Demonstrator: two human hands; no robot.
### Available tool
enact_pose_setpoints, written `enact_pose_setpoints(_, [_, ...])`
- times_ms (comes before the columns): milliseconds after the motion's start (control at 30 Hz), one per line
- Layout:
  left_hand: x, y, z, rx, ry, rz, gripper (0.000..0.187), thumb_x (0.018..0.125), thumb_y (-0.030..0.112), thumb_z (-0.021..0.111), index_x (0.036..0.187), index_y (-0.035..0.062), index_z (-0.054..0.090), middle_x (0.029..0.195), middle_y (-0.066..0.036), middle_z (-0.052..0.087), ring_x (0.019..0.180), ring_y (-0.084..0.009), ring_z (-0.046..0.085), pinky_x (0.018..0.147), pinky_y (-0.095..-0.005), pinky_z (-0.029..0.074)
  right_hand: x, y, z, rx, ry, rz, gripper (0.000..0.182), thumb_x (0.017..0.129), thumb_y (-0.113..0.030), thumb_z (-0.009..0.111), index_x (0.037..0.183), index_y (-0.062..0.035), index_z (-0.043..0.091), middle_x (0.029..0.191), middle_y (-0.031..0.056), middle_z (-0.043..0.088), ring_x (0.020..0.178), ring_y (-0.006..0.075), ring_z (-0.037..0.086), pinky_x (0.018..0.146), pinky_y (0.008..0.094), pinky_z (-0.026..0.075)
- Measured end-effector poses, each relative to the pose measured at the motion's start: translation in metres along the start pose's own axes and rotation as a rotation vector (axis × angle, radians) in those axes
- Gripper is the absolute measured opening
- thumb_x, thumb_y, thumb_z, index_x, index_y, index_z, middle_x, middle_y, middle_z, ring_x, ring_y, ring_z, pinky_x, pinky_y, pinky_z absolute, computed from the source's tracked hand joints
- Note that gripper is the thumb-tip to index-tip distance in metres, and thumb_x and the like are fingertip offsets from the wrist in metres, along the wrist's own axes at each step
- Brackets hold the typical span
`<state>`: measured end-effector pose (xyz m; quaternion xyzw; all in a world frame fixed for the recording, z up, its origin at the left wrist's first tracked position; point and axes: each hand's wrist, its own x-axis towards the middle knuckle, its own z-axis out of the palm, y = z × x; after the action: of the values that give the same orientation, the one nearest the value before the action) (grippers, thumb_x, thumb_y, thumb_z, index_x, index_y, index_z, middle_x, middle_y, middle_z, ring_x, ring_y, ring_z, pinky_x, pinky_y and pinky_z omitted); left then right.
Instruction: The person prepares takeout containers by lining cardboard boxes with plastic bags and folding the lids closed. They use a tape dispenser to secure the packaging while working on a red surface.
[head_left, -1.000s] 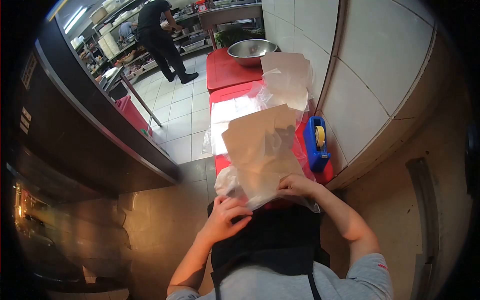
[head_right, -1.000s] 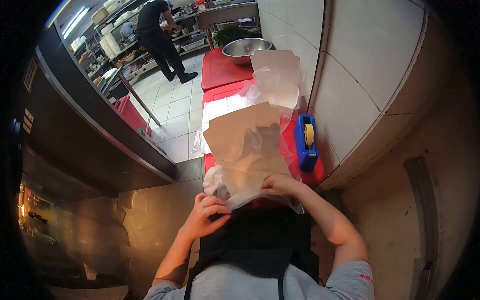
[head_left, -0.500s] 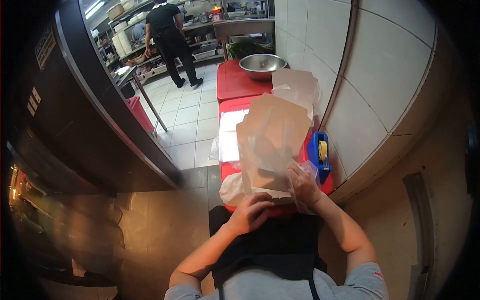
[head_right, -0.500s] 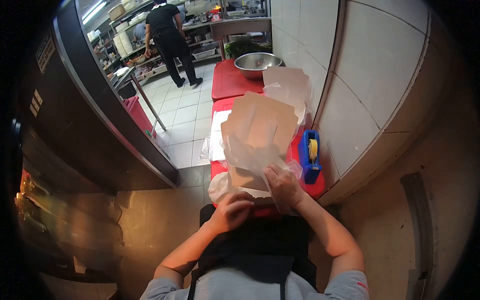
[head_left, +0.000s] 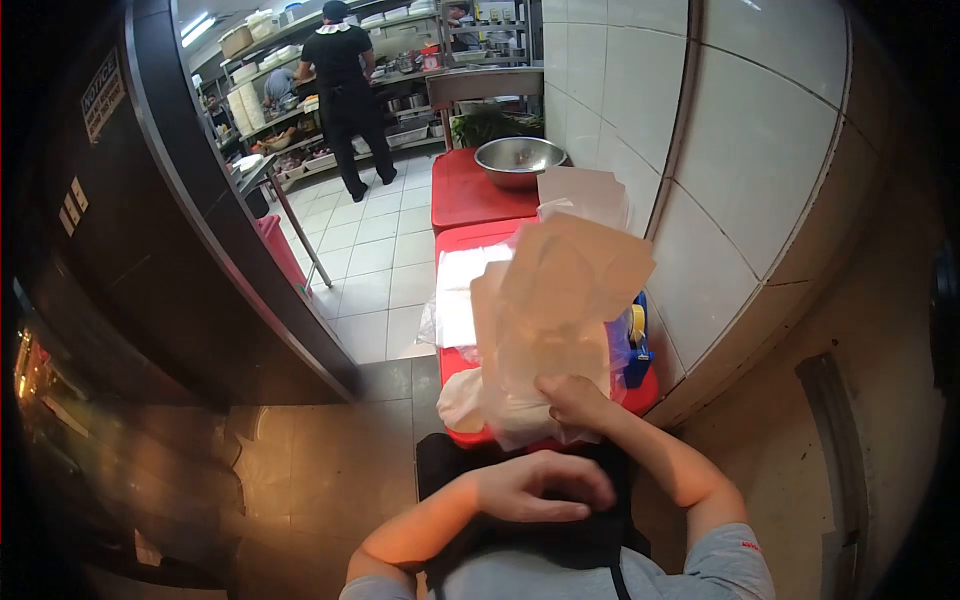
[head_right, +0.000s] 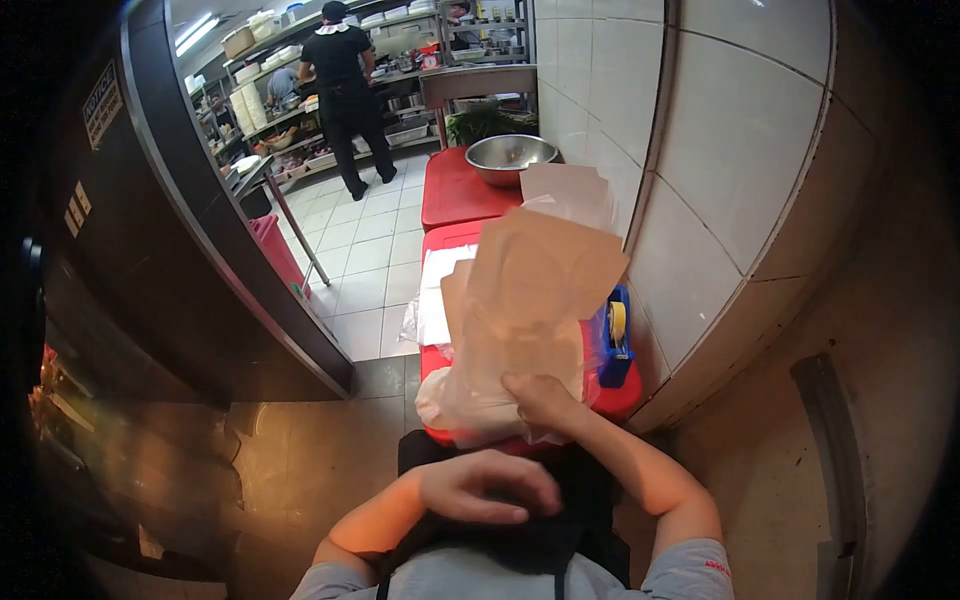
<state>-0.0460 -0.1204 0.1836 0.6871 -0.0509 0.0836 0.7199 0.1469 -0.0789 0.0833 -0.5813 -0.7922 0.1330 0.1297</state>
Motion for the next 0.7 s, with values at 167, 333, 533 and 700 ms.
enact_pose_setpoints(167, [0.029,-0.060,-0.030,-0.599,0.679,-0.036,0.011,0.091,0.010,0.053,0.099,0.0032,0.053,0.100,-0.009,0.057,0.105,-0.0206,0.055,0.093,-0.0336,0.044,0.020,-0.019,-0.047,-0.092,0.107,0.025,0.012,0.077,-0.002,0.049,0.089,-0.0038,0.047,0.080,0.0172,0.059,0.077,0.0401,0.061,0.067,0.0494,0.047])
enact_pose_setpoints(333, [0.044,-0.090,-0.100,-1.166,1.044,-0.092,0.028,0.084,0.022,0.060,0.105,0.0060,0.053,0.103,-0.012,0.057,0.102,-0.0306,0.057,0.090,-0.0385,0.047,0.026,-0.002,-0.060,-0.066,0.569,-0.150,0.009,0.080,-0.009,0.053,0.088,-0.0070,0.052,0.080,0.0135,0.058,0.075,0.0355,0.060,0.062,0.0422,0.049])
enact_pose_setpoints(533, [0.034,-0.061,-0.120,-0.127,0.616,0.218,0.046,0.096,0.028,0.044,0.135,0.0042,0.040,0.128,-0.012,0.050,0.112,-0.0227,0.053,0.092,-0.0353,0.046,0.003,-0.020,-0.031,0.087,0.708,-0.093,0.014,0.082,-0.013,0.051,0.094,-0.0063,0.051,0.088,0.0148,0.057,0.082,0.0365,0.059,0.068,0.0433,0.047])
enact_pose_setpoints(700, [0.082,-0.045,-0.136,-0.425,0.131,0.143,0.058,0.098,0.044,0.030,0.140,0.0040,0.033,0.138,-0.012,0.043,0.127,-0.0240,0.041,0.111,-0.0368,0.021,0.011,0.005,-0.041,0.183,0.824,-0.014,0.018,0.084,-0.016,0.049,0.099,-0.0058,0.051,0.094,0.0158,0.057,0.087,0.0374,0.058,0.073,0.0442,0.046])
